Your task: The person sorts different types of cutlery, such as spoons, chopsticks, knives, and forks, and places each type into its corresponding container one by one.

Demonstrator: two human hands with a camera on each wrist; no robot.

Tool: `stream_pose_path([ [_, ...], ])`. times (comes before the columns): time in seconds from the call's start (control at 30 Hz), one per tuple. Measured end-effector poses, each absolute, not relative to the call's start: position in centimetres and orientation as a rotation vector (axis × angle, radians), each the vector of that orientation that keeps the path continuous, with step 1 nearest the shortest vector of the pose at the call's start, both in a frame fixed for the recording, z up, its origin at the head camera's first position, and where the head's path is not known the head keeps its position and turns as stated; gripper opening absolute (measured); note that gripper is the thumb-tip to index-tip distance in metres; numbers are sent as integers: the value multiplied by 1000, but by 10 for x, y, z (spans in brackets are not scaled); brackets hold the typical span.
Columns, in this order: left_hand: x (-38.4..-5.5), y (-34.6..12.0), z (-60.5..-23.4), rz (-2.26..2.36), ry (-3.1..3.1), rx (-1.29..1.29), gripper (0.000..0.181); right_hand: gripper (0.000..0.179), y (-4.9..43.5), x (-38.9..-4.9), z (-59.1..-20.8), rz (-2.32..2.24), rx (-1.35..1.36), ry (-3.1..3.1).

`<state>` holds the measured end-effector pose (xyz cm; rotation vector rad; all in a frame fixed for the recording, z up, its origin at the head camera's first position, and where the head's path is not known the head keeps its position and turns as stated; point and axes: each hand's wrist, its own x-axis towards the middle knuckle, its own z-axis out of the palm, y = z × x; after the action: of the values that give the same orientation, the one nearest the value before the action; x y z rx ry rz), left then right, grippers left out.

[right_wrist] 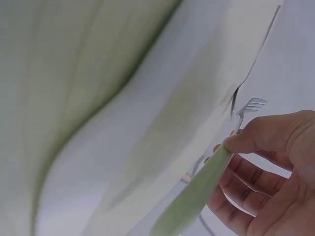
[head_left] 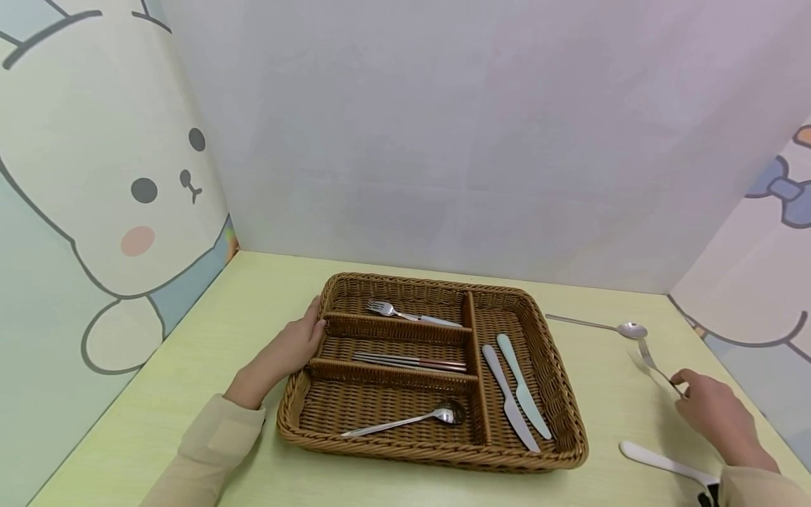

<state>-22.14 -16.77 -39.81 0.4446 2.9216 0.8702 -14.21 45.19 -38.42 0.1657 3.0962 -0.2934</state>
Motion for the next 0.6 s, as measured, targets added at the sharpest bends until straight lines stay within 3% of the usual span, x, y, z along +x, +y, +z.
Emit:
stream_pose_path([
  [0.6, -222, -167, -398, 873, 2919, 437, 58, 35, 386, -151, -363, -275, -2, 3290],
])
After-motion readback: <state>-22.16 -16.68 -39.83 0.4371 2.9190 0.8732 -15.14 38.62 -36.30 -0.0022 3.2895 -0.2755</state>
